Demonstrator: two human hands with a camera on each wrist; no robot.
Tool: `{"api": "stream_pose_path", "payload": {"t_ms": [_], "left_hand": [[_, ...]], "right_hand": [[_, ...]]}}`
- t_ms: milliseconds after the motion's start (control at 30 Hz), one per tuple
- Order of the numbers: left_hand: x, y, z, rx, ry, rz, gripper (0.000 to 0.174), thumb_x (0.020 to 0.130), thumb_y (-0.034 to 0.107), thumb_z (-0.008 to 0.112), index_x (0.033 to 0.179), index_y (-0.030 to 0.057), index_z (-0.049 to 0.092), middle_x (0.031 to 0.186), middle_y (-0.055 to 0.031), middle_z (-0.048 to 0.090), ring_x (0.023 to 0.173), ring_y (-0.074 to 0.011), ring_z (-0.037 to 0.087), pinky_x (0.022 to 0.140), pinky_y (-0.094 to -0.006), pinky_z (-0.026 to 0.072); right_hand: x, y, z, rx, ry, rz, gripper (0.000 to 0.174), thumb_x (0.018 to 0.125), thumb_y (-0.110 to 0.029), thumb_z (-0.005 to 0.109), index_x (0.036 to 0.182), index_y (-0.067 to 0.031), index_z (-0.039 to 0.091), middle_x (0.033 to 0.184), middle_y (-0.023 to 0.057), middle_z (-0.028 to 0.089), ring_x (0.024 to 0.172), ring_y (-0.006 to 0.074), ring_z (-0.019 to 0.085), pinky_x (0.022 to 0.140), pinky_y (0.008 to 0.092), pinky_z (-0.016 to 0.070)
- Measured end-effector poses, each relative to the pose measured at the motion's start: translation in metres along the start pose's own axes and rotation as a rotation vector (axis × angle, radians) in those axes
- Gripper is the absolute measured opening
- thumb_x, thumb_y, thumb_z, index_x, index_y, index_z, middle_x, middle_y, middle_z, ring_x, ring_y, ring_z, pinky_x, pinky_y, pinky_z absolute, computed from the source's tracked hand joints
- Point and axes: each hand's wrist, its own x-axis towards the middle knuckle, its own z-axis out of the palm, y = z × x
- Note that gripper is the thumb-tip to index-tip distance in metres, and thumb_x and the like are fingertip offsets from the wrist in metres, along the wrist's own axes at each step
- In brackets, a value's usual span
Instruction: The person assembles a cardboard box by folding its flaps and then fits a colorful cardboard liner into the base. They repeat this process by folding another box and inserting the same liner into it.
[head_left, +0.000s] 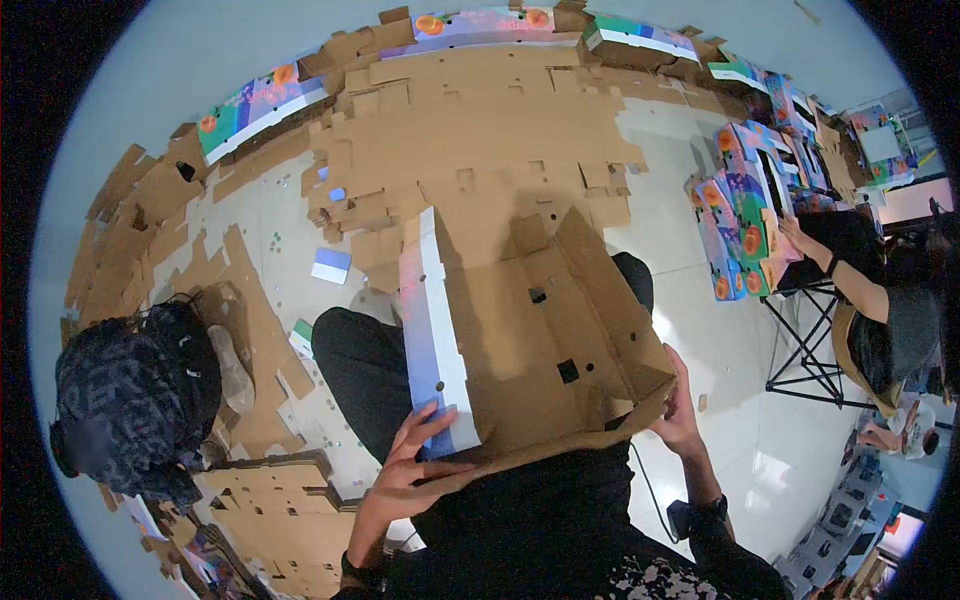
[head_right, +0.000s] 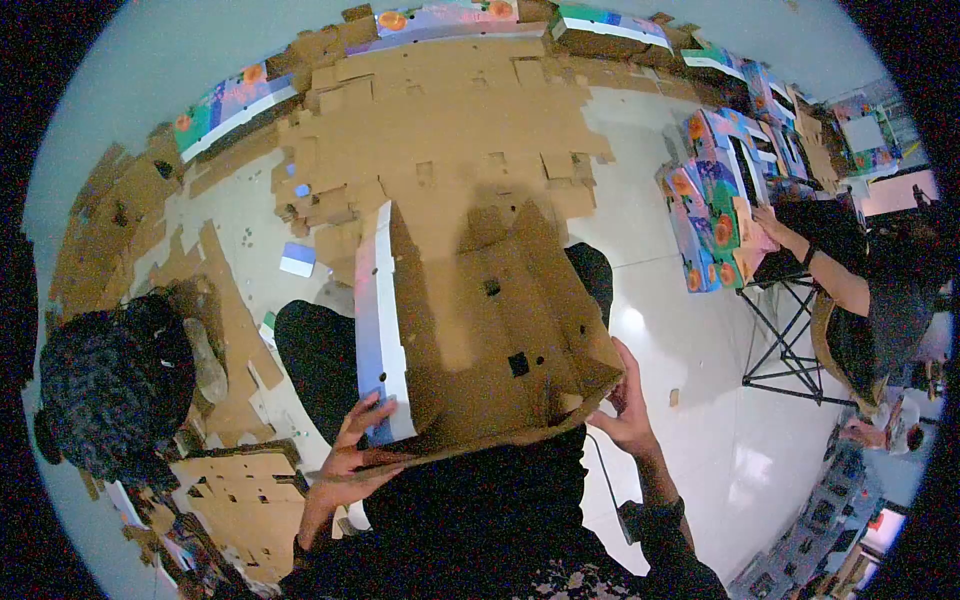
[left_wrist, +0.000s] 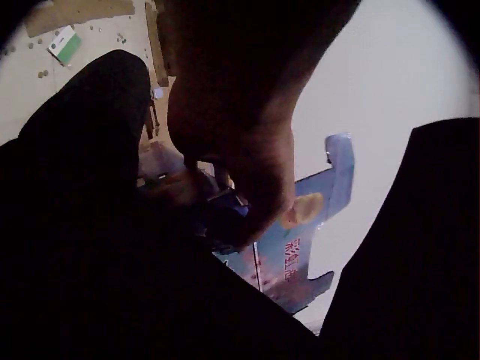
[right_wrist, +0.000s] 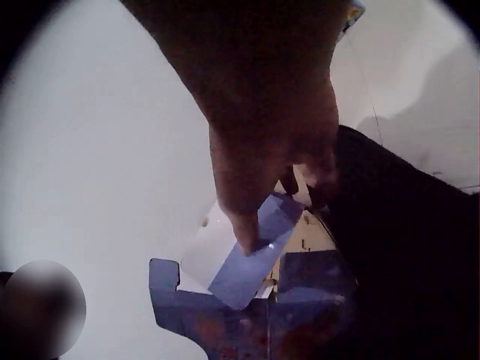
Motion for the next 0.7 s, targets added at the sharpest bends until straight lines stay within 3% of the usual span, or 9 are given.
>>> {"api": "stream_pose_path", "payload": {"t_ms": [200, 367, 433, 567, 600, 667, 700], "left_hand": [[-0.002, -0.008, -0.001, -0.074, -0.049, 0.019, 0.03, 0.074, 0.022, 0.088, 0.104, 0.0253, 0.084, 0.16, -0.01, 0.042, 0.152, -0.0387, 0.025, 0.124, -0.0583, 0.0179], [-0.002, -0.015, 0.0, -0.076, -0.05, 0.05, 0.026, 0.076, 0.023, 0.086, 0.102, 0.0256, 0.084, 0.162, -0.0109, 0.04, 0.153, -0.0398, 0.024, 0.124, -0.0587, 0.0173], [-0.001, -0.014, 0.0, -0.06, -0.055, 0.047, 0.024, 0.075, 0.022, 0.087, 0.099, 0.0264, 0.084, 0.162, -0.011, 0.039, 0.154, -0.0381, 0.023, 0.124, -0.0583, 0.0177], [0.002, -0.001, 0.0, 0.061, -0.045, 0.019, 0.038, 0.078, 0.017, 0.085, 0.115, 0.0163, 0.076, 0.157, -0.0128, 0.047, 0.152, -0.0366, 0.031, 0.123, -0.057, 0.0231], [0.002, -0.001, 0.001, 0.072, -0.035, -0.005, 0.043, 0.079, 0.016, 0.084, 0.12, 0.0137, 0.072, 0.155, -0.0127, 0.05, 0.151, -0.0363, 0.034, 0.123, -0.0561, 0.0246], [0.005, 0.0, 0.005, 0.093, 0.049, -0.019, 0.051, 0.082, 0.013, 0.08, 0.128, 0.008, 0.058, 0.143, -0.0116, 0.061, 0.144, -0.0382, 0.045, 0.12, -0.0537, 0.0317], [0.006, 0.0, 0.005, 0.081, 0.072, -0.047, 0.051, 0.082, 0.013, 0.08, 0.128, 0.0085, 0.059, 0.141, -0.0113, 0.063, 0.142, -0.0378, 0.046, 0.119, -0.053, 0.0332]], "right_hand": [[0.005, 0.017, -0.008, 0.126, 0.041, -0.065, 0.104, 0.084, -0.007, 0.08, 0.163, -0.007, 0.012, 0.161, 0.0137, 0.033, 0.148, 0.0272, 0.037, 0.121, 0.0449, 0.0315], [0.009, 0.027, -0.01, 0.162, 0.152, 0.019, 0.093, 0.086, -0.006, 0.074, 0.162, -0.0072, 0.021, 0.158, 0.0125, 0.039, 0.145, 0.0269, 0.04, 0.122, 0.0427, 0.0298], [0.013, 0.024, 0.001, 0.085, 0.092, -0.057, 0.095, 0.084, -0.006, 0.075, 0.162, -0.0072, 0.021, 0.158, 0.0121, 0.039, 0.145, 0.0271, 0.04, 0.122, 0.0428, 0.0294], [0.031, -0.009, 0.031, -0.444, -0.033, -0.139, 0.099, 0.078, -0.017, 0.083, 0.16, -0.0038, 0.029, 0.159, 0.0138, 0.04, 0.147, 0.0291, 0.039, 0.122, 0.0447, 0.0295], [0.04, -0.016, 0.034, -0.643, -0.101, -0.327, 0.094, 0.075, -0.013, 0.086, 0.156, -0.0038, 0.039, 0.159, 0.0164, 0.041, 0.147, 0.033, 0.039, 0.122, 0.0463, 0.0295], [0.054, -0.028, 0.037, -0.627, -0.234, -0.417, 0.088, 0.079, -0.017, 0.083, 0.155, -0.0075, 0.042, 0.161, 0.0161, 0.039, 0.145, 0.0355, 0.04, 0.121, 0.0481, 0.0299], [0.06, -0.031, 0.038, -0.618, -0.302, -0.461, 0.084, 0.081, -0.019, 0.082, 0.155, -0.0093, 0.043, 0.162, 0.016, 0.038, 0.145, 0.0367, 0.04, 0.121, 0.049, 0.0301]]}}
